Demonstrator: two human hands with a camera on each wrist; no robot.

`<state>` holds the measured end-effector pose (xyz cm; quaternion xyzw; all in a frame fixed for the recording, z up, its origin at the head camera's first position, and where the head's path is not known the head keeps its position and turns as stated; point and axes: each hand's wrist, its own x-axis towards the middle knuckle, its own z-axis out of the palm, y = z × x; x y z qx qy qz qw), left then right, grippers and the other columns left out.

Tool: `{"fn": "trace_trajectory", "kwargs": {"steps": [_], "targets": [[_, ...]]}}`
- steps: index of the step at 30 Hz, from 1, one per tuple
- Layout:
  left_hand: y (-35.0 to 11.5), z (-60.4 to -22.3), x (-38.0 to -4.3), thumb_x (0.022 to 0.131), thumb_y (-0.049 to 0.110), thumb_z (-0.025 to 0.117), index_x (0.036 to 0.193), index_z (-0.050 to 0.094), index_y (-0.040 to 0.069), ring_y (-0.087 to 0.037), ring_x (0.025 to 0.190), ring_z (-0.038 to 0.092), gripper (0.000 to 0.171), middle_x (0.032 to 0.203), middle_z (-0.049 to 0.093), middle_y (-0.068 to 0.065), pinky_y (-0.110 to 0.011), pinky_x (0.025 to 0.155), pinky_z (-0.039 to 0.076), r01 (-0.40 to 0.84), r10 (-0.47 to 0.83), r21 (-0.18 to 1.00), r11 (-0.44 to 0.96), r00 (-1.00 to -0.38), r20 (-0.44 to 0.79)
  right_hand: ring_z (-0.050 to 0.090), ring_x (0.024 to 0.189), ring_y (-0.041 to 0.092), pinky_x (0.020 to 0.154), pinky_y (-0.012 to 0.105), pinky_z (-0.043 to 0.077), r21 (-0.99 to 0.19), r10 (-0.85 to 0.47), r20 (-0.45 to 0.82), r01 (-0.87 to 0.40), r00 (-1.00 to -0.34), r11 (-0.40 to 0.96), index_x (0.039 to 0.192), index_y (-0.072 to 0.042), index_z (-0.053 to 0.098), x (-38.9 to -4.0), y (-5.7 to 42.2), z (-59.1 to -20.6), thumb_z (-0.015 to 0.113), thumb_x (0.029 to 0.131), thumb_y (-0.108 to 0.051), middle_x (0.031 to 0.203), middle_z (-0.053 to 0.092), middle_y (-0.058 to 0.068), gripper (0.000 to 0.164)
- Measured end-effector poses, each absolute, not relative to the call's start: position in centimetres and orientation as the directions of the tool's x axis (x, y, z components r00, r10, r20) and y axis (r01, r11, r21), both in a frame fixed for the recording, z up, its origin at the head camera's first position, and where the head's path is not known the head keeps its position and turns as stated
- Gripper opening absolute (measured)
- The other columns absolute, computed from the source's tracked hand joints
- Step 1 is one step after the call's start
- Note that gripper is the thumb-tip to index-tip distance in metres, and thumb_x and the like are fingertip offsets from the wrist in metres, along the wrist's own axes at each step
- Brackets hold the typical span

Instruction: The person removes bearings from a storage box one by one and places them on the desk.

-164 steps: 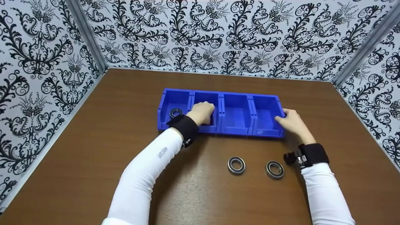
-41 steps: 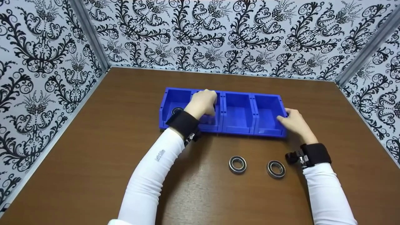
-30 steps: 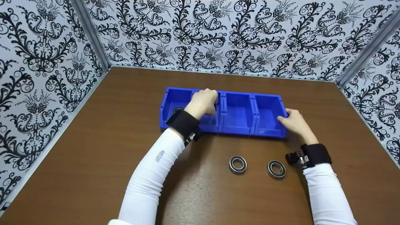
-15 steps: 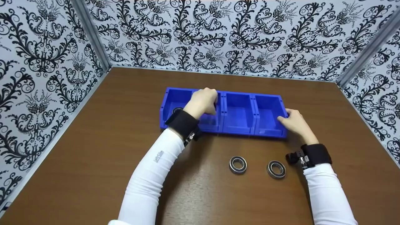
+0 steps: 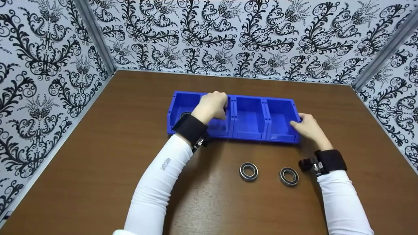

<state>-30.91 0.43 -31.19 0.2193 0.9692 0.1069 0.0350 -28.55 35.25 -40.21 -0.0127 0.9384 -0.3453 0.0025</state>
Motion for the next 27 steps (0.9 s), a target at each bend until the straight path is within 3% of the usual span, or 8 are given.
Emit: {"fn": "trace_trajectory", "kwargs": {"steps": [6, 10, 17, 21, 24, 27], "targets": [[0.4, -30.8, -30.4, 0.078, 0.007, 0.078, 0.109, 0.076, 0.009, -0.034, 0.107, 0.07, 0.031, 0.115, 0.074, -0.011, -0.047, 0.088, 0.057, 0.421, 0.437, 0.223, 0.879, -0.899, -0.025, 0.066, 0.104, 0.039, 0.087, 0.042, 0.053, -0.646, -0.023, -0.008, -0.012, -1.0, 0.763, 0.139, 0.021, 0.049, -28.5, 35.2, -40.0, 0.054, 0.099, -0.011, 0.125, 0.062, 0.04, 0.052], [0.3, -31.3, -30.8, 0.075, 0.007, 0.077, 0.103, 0.076, 0.011, -0.032, 0.102, 0.071, 0.028, 0.109, 0.074, -0.008, -0.047, 0.083, 0.058, 0.423, 0.439, 0.238, 0.874, -0.898, -0.017, 0.066, 0.102, 0.038, 0.085, 0.039, 0.054, -0.648, -0.026, -0.01, -0.014, -1.0, 0.761, 0.138, 0.021, 0.051, -28.4, 35.2, -40.0, 0.055, 0.099, -0.011, 0.124, 0.062, 0.04, 0.05], [0.2, -30.4, -29.3, 0.077, 0.006, 0.077, 0.109, 0.076, 0.008, -0.034, 0.104, 0.07, 0.033, 0.114, 0.074, -0.01, -0.048, 0.087, 0.057, 0.414, 0.433, 0.234, 0.88, -0.9, -0.035, 0.067, 0.098, 0.037, 0.077, 0.03, 0.052, -0.642, -0.034, 0.023, -0.041, -0.999, 0.766, 0.134, 0.022, 0.053, -28.5, 35.2, -40.0, 0.056, 0.098, -0.01, 0.12, 0.064, 0.039, 0.048], [0.1, -30.2, -28.8, 0.076, 0.004, 0.077, 0.081, 0.065, 0.011, -0.025, 0.085, 0.062, 0.015, 0.091, 0.066, -0.004, -0.04, 0.073, 0.053, 0.425, 0.443, 0.225, 0.877, -0.896, -0.033, 0.067, 0.095, 0.036, 0.074, 0.025, 0.05, -0.639, -0.037, 0.038, -0.053, -0.999, 0.767, 0.132, 0.021, 0.055, -28.5, 35.2, -40.1, 0.057, 0.097, -0.009, 0.117, 0.065, 0.038, 0.046], [-0.1, -30.2, -28.3, 0.076, 0.003, 0.076, 0.066, 0.047, 0.017, -0.02, 0.075, 0.048, 0.034, 0.076, 0.051, 0.0, -0.036, 0.063, 0.042, 0.438, 0.454, 0.221, 0.871, -0.89, -0.026, 0.067, 0.093, 0.033, 0.073, 0.025, 0.049, -0.639, -0.039, 0.04, -0.056, -0.998, 0.767, 0.131, 0.02, 0.057, -28.5, 35.2, -40.2, 0.056, 0.097, -0.009, 0.115, 0.066, 0.036, 0.045], [-0.3, -30.1, -28.0, 0.075, 0.001, 0.073, 0.06, 0.037, 0.018, -0.018, 0.07, 0.039, 0.043, 0.068, 0.038, 0.003, -0.033, 0.058, 0.034, 0.452, 0.468, 0.225, 0.863, -0.883, -0.021, 0.066, 0.088, 0.028, 0.072, 0.025, 0.049, -0.638, -0.041, 0.045, -0.061, -0.998, 0.768, 0.129, 0.019, 0.059, -28.5, 35.2, -40.1, 0.056, 0.096, -0.009, 0.112, 0.068, 0.034, 0.043]]}}
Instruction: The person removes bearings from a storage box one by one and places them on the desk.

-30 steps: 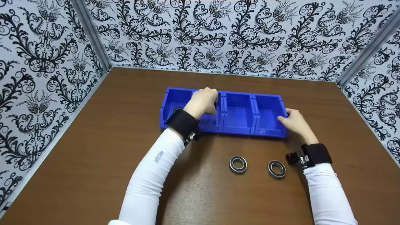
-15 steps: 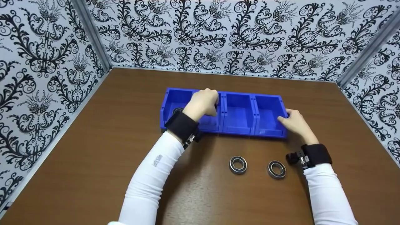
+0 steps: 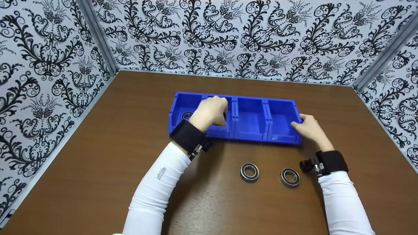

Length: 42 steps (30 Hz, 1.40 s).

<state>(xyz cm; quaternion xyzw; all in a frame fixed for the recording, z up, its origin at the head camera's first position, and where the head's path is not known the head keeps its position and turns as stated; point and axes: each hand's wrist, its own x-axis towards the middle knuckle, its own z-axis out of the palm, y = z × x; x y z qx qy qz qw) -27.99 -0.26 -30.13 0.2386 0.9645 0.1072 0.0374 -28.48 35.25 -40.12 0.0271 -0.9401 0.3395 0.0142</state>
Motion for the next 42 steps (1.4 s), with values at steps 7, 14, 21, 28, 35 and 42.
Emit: {"fn": "trace_trajectory", "kwargs": {"steps": [7, 14, 21, 28, 35, 42], "targets": [[-0.5, -30.1, -27.6, 0.074, 0.002, 0.071, 0.06, 0.032, 0.019, -0.017, 0.066, 0.033, 0.045, 0.063, 0.028, 0.004, -0.032, 0.057, 0.029, 0.455, 0.478, 0.237, 0.859, -0.877, -0.051, 0.063, 0.084, 0.019, 0.072, 0.024, 0.048, -0.647, -0.04, 0.043, -0.058, -0.998, 0.761, 0.128, 0.019, 0.06, -28.4, 35.1, -40.1, 0.057, 0.096, -0.008, 0.111, 0.069, 0.031, 0.042], [-0.6, -35.0, -31.6, 0.068, 0.015, 0.082, 0.065, 0.058, 0.019, -0.019, 0.069, 0.05, 0.024, 0.073, 0.057, 0.003, -0.038, 0.058, 0.046, 0.456, 0.485, 0.267, 0.849, -0.873, -0.049, 0.066, 0.09, 0.028, 0.072, 0.024, 0.049, -0.653, -0.037, 0.034, -0.051, -0.999, 0.756, 0.131, 0.021, 0.056, -28.4, 35.2, -40.1, 0.056, 0.097, -0.009, 0.114, 0.067, 0.034, 0.045], [-0.9, -32.3, -28.6, 0.069, 0.009, 0.073, 0.07, 0.063, 0.015, -0.019, 0.069, 0.055, 0.012, 0.076, 0.062, 0.001, -0.036, 0.059, 0.049, 0.449, 0.486, 0.28, 0.848, -0.87, -0.077, 0.066, 0.094, 0.033, 0.074, 0.027, 0.05, -0.642, -0.041, 0.032, -0.052, -0.999, 0.765, 0.13, 0.021, 0.057, -28.6, 35.4, -40.2, 0.056, 0.097, -0.01, 0.115, 0.067, 0.035, 0.044], [-1.0, -30.5, -25.8, 0.074, 0.009, 0.078, 0.09, 0.077, 0.01, -0.026, 0.087, 0.068, 0.015, 0.094, 0.074, -0.005, -0.043, 0.074, 0.057, 0.451, 0.485, 0.254, 0.856, -0.869, -0.094, 0.067, 0.092, 0.032, 0.073, 0.027, 0.05, -0.64, -0.039, 0.036, -0.052, -0.999, 0.767, 0.13, 0.02, 0.058, -28.6, 35.4, -40.3, 0.057, 0.097, -0.01, 0.113, 0.068, 0.034, 0.044], [-1.1, -30.4, -24.6, 0.076, 0.007, 0.081, 0.096, 0.08, 0.009, -0.03, 0.093, 0.071, 0.02, 0.101, 0.076, -0.008, -0.045, 0.078, 0.058, 0.466, 0.503, 0.252, 0.848, -0.858, -0.106, 0.067, 0.085, 0.023, 0.07, 0.025, 0.049, -0.642, -0.029, 0.043, -0.05, -0.999, 0.765, 0.129, 0.019, 0.058, -28.6, 35.4, -40.4, 0.058, 0.097, -0.01, 0.11, 0.069, 0.032, 0.043], [-1.2, -30.5, -23.9, 0.075, 0.007, 0.081, 0.094, 0.078, 0.01, -0.02, 0.081, 0.06, 0.019, 0.094, 0.072, -0.003, -0.037, 0.067, 0.051, 0.482, 0.525, 0.261, 0.836, -0.842, -0.124, 0.067, 0.084, 0.022, 0.07, 0.023, 0.05, -0.654, -0.033, 0.037, -0.049, -0.999, 0.755, 0.13, 0.019, 0.057, -28.7, 35.4, -40.3, 0.057, 0.097, -0.01, 0.112, 0.069, 0.033, 0.044]]}}
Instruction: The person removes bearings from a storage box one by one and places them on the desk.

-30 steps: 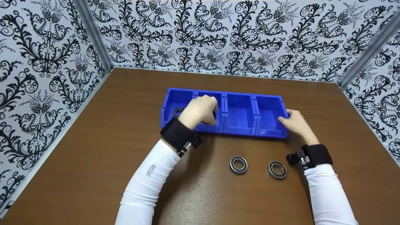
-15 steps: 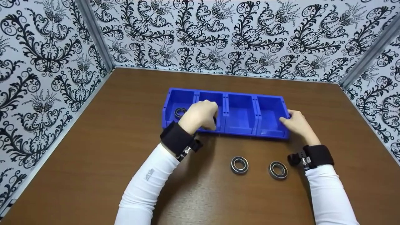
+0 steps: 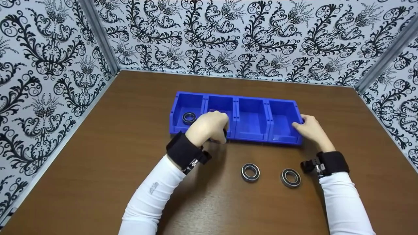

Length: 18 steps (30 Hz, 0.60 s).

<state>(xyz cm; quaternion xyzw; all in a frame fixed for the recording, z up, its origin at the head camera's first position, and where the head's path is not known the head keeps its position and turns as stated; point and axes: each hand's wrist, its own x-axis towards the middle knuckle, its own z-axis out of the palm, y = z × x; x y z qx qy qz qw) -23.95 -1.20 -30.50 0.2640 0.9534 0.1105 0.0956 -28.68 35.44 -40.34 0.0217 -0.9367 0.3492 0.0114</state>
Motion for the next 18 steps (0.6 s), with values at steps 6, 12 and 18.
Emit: {"fn": "trace_trajectory", "kwargs": {"steps": [6, 12, 18], "targets": [[-1.23, -30.64, -23.49, 0.075, 0.005, 0.079, 0.095, 0.079, 0.009, -0.024, 0.084, 0.065, 0.021, 0.099, 0.075, -0.006, -0.039, 0.068, 0.054, 0.483, 0.53, 0.261, 0.836, -0.834, -0.154, 0.065, 0.085, 0.022, 0.071, 0.024, 0.049, -0.646, -0.028, 0.042, -0.048, -0.999, 0.762, 0.128, 0.019, 0.059, -28.67, 35.42, -40.36, 0.058, 0.097, -0.009, 0.111, 0.069, 0.032, 0.042], [-1.29, -30.96, -23.31, 0.075, 0.005, 0.079, 0.096, 0.078, 0.008, -0.025, 0.087, 0.068, 0.021, 0.101, 0.075, -0.007, -0.039, 0.072, 0.056, 0.481, 0.534, 0.266, 0.835, -0.825, -0.184, 0.066, 0.09, 0.029, 0.072, 0.026, 0.049, -0.646, -0.031, 0.038, -0.048, -0.999, 0.762, 0.129, 0.019, 0.058, -28.57, 35.4, -40.26, 0.057, 0.097, -0.009, 0.113, 0.067, 0.034, 0.043], [-1.53, -31.47, -23.15, 0.073, 0.011, 0.086, 0.1, 0.078, 0.007, -0.028, 0.092, 0.07, 0.028, 0.102, 0.075, -0.009, -0.04, 0.077, 0.058, 0.494, 0.548, 0.266, 0.828, -0.812, -0.199, 0.065, 0.091, 0.029, 0.076, 0.029, 0.048, -0.635, -0.023, 0.032, -0.038, -0.999, 0.771, 0.13, 0.017, 0.059, -28.48, 35.23, -40.17, 0.057, 0.097, -0.011, 0.113, 0.068, 0.031, 0.044]]}}
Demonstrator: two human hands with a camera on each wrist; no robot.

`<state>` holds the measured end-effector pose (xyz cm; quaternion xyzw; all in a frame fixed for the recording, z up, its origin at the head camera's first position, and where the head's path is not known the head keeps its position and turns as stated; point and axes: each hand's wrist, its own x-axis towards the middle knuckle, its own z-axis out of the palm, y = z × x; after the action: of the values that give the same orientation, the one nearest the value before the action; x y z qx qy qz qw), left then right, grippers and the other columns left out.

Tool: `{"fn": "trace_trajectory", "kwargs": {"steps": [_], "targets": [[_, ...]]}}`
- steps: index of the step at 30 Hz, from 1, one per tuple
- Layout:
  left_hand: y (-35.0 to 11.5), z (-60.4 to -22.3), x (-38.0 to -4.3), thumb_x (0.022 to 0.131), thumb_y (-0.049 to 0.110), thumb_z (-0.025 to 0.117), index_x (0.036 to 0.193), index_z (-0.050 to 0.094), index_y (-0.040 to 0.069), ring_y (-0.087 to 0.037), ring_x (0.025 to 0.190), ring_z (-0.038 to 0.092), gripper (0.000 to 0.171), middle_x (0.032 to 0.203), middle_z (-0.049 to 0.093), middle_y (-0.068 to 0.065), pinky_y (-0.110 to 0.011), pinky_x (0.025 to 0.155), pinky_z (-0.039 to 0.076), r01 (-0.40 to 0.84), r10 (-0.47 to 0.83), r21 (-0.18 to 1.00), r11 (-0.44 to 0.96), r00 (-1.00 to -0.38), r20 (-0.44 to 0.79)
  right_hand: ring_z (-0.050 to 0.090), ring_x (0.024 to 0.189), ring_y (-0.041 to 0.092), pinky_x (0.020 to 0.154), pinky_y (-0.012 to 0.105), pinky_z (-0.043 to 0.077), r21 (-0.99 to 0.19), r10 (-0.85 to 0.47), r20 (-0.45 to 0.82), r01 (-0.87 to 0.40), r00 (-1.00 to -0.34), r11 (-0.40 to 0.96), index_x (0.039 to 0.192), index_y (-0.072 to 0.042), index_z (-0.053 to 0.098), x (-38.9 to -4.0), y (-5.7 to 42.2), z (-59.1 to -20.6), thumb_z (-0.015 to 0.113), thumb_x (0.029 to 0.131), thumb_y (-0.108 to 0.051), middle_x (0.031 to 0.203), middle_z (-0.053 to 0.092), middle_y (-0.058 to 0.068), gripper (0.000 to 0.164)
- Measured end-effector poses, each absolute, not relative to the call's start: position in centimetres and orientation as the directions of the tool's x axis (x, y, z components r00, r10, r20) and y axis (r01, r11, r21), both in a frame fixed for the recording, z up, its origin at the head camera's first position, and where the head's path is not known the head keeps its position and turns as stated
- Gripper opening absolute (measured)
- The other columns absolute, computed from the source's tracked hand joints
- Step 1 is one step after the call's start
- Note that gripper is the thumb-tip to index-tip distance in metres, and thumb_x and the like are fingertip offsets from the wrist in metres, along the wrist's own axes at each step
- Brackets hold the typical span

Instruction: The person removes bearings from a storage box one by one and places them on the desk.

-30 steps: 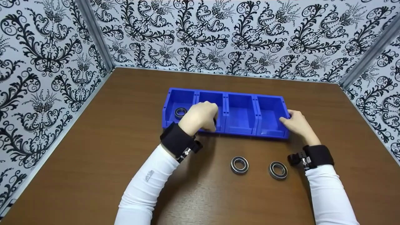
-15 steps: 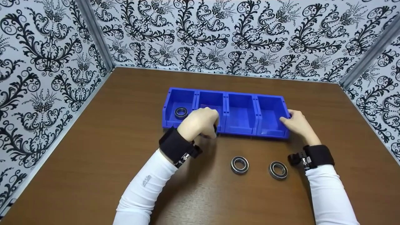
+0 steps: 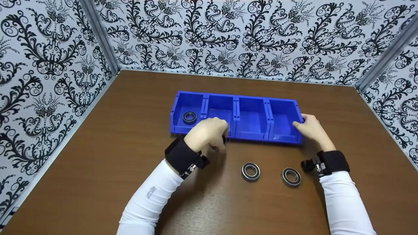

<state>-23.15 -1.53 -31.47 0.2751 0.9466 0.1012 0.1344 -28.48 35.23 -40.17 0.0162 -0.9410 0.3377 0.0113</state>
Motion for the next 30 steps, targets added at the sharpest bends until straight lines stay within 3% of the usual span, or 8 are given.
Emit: {"fn": "trace_trajectory", "kwargs": {"steps": [11, 18, 24, 30], "targets": [[-1.9, -32.3, -22.7, 0.076, 0.01, 0.084, 0.102, 0.078, 0.006, -0.024, 0.085, 0.069, 0.027, 0.095, 0.075, -0.007, -0.038, 0.077, 0.057, 0.496, 0.562, 0.291, 0.818, -0.798, -0.219, 0.065, 0.086, 0.024, 0.072, 0.025, 0.048, -0.635, -0.033, 0.042, -0.052, -0.999, 0.771, 0.128, 0.019, 0.059, -28.6, 35.3, -40.2, 0.057, 0.097, -0.01, 0.11, 0.069, 0.032, 0.043], [-2.0, -32.8, -22.4, 0.078, 0.009, 0.084, 0.093, 0.078, 0.008, -0.019, 0.076, 0.065, 0.016, 0.083, 0.071, -0.001, -0.035, 0.071, 0.054, 0.488, 0.562, 0.302, 0.819, -0.787, -0.253, 0.066, 0.089, 0.029, 0.073, 0.026, 0.048, -0.634, -0.037, 0.039, -0.053, -0.999, 0.772, 0.129, 0.019, 0.058, -28.6, 35.4, -40.3, 0.057, 0.097, -0.01, 0.112, 0.068, 0.033, 0.043], [-1.9, -33.0, -22.1, 0.079, 0.009, 0.084, 0.093, 0.076, 0.007, -0.016, 0.07, 0.061, 0.017, 0.079, 0.068, 0.0, -0.032, 0.065, 0.05, 0.503, 0.578, 0.304, 0.809, -0.772, -0.263, 0.065, 0.085, 0.021, 0.072, 0.024, 0.048, -0.646, -0.033, 0.028, -0.043, -0.999, 0.762, 0.129, 0.019, 0.058, -28.6, 35.5, -40.3, 0.057, 0.098, -0.01, 0.111, 0.069, 0.032, 0.043], [-2.0, -33.1, -21.7, 0.08, 0.011, 0.085, 0.095, 0.077, 0.01, -0.017, 0.071, 0.063, 0.017, 0.086, 0.071, -0.002, -0.034, 0.068, 0.052, 0.499, 0.576, 0.303, 0.812, -0.768, -0.28, 0.066, 0.093, 0.029, 0.074, 0.024, 0.048, -0.642, -0.026, 0.027, -0.037, -0.999, 0.765, 0.135, 0.019, 0.055, -28.6, 35.4, -40.4, 0.056, 0.098, -0.011, 0.117, 0.067, 0.035, 0.048]]}}
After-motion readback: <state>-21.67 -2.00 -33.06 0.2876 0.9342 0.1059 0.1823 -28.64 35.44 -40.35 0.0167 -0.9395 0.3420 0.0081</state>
